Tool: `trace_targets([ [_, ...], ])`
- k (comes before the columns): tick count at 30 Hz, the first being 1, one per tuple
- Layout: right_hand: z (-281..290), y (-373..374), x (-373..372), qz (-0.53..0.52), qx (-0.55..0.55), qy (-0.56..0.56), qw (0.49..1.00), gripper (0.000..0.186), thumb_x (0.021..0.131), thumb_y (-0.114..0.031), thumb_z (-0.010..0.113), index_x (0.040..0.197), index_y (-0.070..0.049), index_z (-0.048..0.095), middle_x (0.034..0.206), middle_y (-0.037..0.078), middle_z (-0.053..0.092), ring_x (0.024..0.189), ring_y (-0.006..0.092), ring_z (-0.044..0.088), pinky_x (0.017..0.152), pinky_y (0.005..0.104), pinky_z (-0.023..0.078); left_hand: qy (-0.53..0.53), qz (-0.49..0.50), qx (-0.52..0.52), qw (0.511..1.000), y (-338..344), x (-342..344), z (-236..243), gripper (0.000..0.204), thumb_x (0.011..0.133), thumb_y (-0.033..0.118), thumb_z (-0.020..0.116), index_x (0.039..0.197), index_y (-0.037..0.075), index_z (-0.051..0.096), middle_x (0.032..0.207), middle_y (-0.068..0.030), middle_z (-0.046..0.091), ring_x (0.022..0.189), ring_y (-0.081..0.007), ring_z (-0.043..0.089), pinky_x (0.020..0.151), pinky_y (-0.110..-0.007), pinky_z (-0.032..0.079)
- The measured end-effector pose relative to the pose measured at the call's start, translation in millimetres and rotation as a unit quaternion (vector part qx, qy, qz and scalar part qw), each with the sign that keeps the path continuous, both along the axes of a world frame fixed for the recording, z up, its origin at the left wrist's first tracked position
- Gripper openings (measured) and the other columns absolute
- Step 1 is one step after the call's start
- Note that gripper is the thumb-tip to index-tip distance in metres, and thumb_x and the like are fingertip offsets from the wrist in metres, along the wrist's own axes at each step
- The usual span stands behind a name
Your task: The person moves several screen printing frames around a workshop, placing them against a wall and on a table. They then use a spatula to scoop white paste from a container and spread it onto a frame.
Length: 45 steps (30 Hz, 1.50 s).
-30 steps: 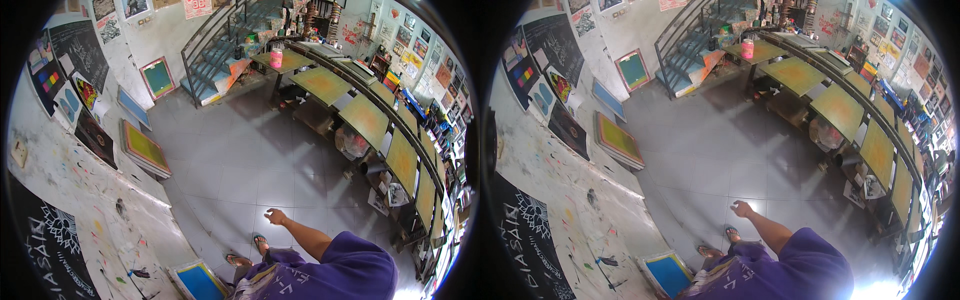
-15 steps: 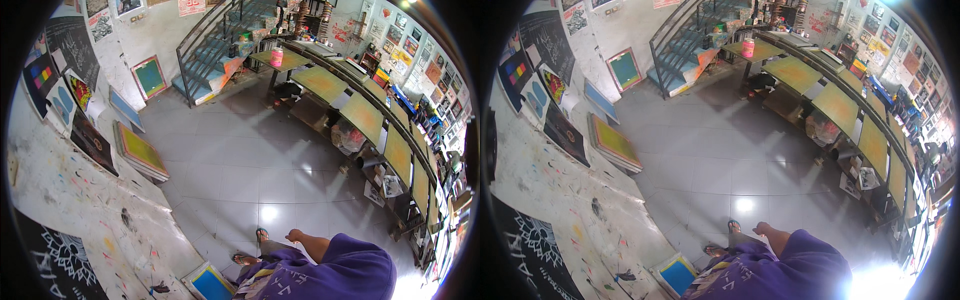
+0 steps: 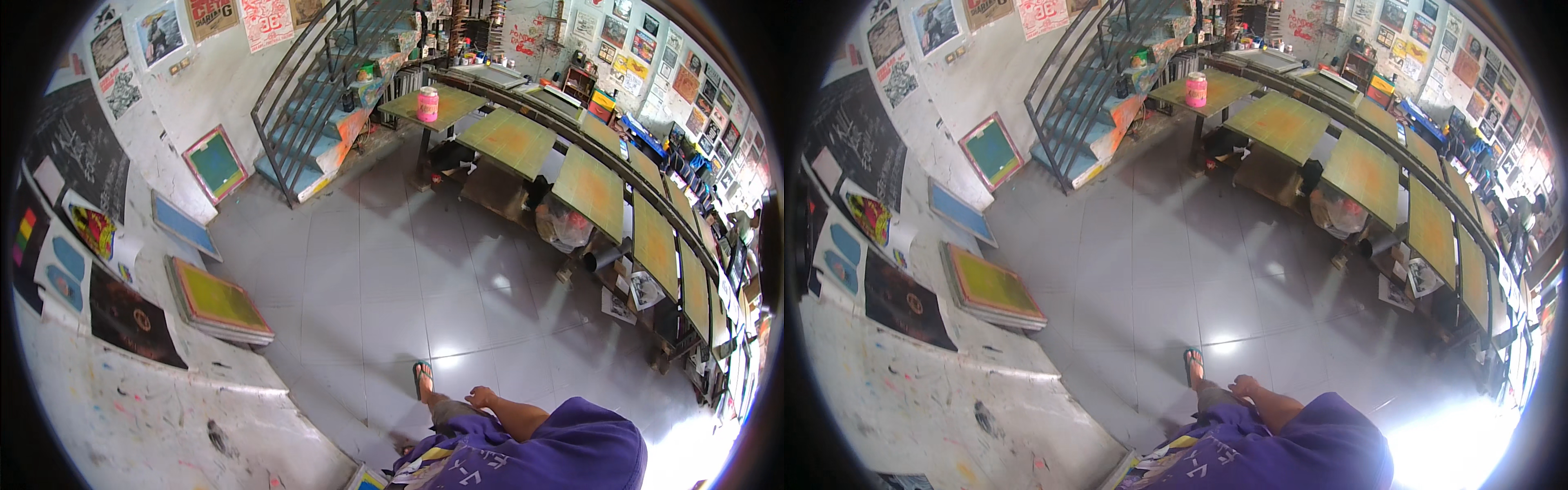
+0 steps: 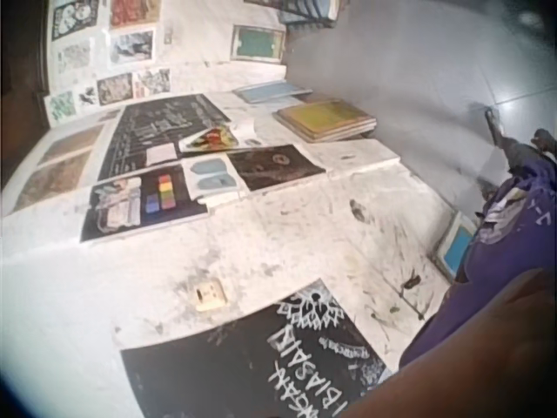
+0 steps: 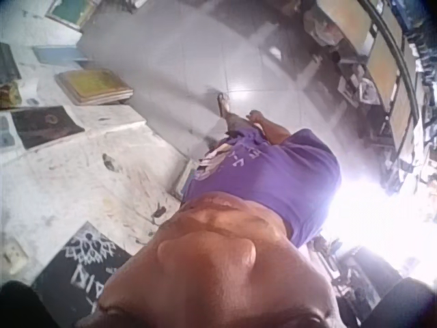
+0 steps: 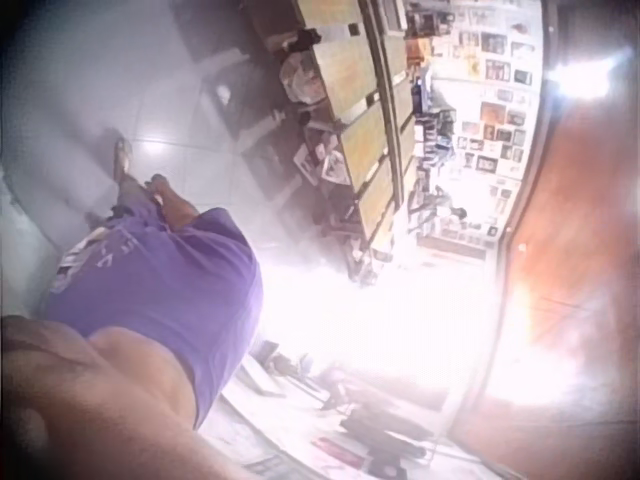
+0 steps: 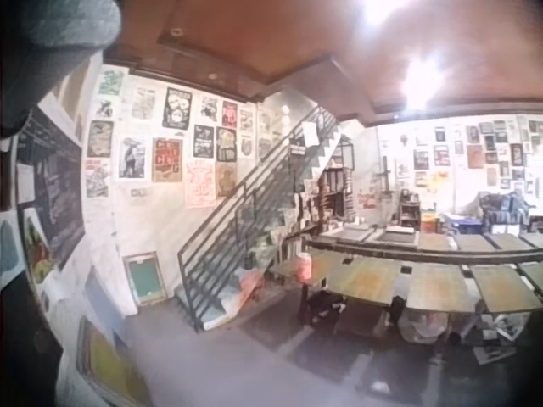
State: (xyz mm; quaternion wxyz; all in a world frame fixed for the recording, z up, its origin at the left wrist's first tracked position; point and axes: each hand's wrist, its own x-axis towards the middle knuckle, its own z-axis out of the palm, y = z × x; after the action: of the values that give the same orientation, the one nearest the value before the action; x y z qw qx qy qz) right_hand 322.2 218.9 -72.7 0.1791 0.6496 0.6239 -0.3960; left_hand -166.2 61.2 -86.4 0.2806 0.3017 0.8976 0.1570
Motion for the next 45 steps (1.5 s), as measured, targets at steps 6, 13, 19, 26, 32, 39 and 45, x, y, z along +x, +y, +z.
trace_targets([
  [6,-12.6,118.3,19.0,-0.085,-0.109,-0.031,0.990,0.053,0.091,-0.047,0.050,0.090,0.001,0.073,0.093,0.018,0.073,0.082,0.0289,0.072,0.079,0.0393,0.059,0.027,0.042,-0.020,0.999,95.8,5.0,-4.0,0.072,0.085,0.065,0.058,0.131,0.010,0.058,0.116,-0.0238,0.066,0.113,-0.0508,0.054,0.101,-0.053,0.043],
  [13,-12.2,280.4,12.6,-0.135,-0.086,-0.045,0.986,0.046,0.089,-0.044,0.053,0.078,-0.004,0.072,0.076,0.011,0.072,0.065,0.0212,0.070,0.066,0.0355,0.059,0.075,0.159,-0.035,0.984,144.5,4.1,-16.9,0.072,0.084,0.067,0.058,0.128,0.011,0.062,0.119,-0.0248,0.065,0.119,-0.0525,0.051,0.103,-0.054,0.041],
  [19,-17.1,409.1,-71.3,-0.049,-0.096,-0.003,0.994,0.050,0.092,-0.050,0.050,0.087,-0.007,0.074,0.073,0.009,0.072,0.065,0.0209,0.070,0.075,0.0355,0.057,0.070,0.031,0.009,0.997,276.5,-47.9,-52.1,0.081,0.085,0.052,0.070,0.146,0.011,0.037,0.096,-0.0170,0.073,0.087,-0.0360,0.071,0.084,-0.041,0.055],
  [26,-43.0,527.6,-173.8,-0.154,-0.120,0.021,0.980,0.052,0.090,-0.050,0.052,0.091,-0.003,0.074,0.086,0.015,0.073,0.072,0.0255,0.071,0.074,0.0401,0.058,0.012,-0.020,-0.032,0.999,513.1,-152.4,-34.5,0.061,0.089,0.053,0.060,0.127,0.006,0.050,0.098,-0.0200,0.071,0.091,-0.0386,0.068,0.086,-0.045,0.052],
  [32,-19.1,662.6,-253.9,-0.021,-0.023,0.009,0.999,0.057,0.086,-0.056,0.054,0.103,-0.005,0.074,0.111,0.022,0.069,0.111,0.0339,0.065,0.096,0.0426,0.051,0.010,-0.086,-0.051,0.995,651.0,-254.6,-20.9,0.055,0.093,0.054,0.053,0.111,0.003,0.061,0.099,-0.0226,0.070,0.095,-0.0409,0.065,0.088,-0.048,0.050],
  [39,-25.9,791.4,-308.5,-0.208,0.031,0.116,0.971,0.060,0.087,-0.055,0.058,0.121,-0.007,0.067,0.089,0.019,0.073,0.085,0.0254,0.073,0.085,0.0366,0.056,0.206,-0.508,-0.101,0.831,824.8,-410.9,-31.5,0.050,0.082,0.018,0.073,0.129,0.018,0.056,0.101,-0.0179,0.065,0.085,-0.0374,0.065,0.071,-0.046,0.053],
  [45,-80.9,860.9,-307.9,-0.183,-0.115,0.034,0.976,0.075,0.087,-0.070,0.045,0.108,-0.003,0.072,0.112,0.022,0.069,0.109,0.0339,0.065,0.097,0.0420,0.049,-0.188,0.087,0.033,0.978,1061.9,-366.4,-13.3,0.058,0.075,0.023,0.078,0.125,0.001,0.057,0.095,-0.0154,0.067,0.080,-0.0310,0.064,0.070,-0.044,0.052],
])
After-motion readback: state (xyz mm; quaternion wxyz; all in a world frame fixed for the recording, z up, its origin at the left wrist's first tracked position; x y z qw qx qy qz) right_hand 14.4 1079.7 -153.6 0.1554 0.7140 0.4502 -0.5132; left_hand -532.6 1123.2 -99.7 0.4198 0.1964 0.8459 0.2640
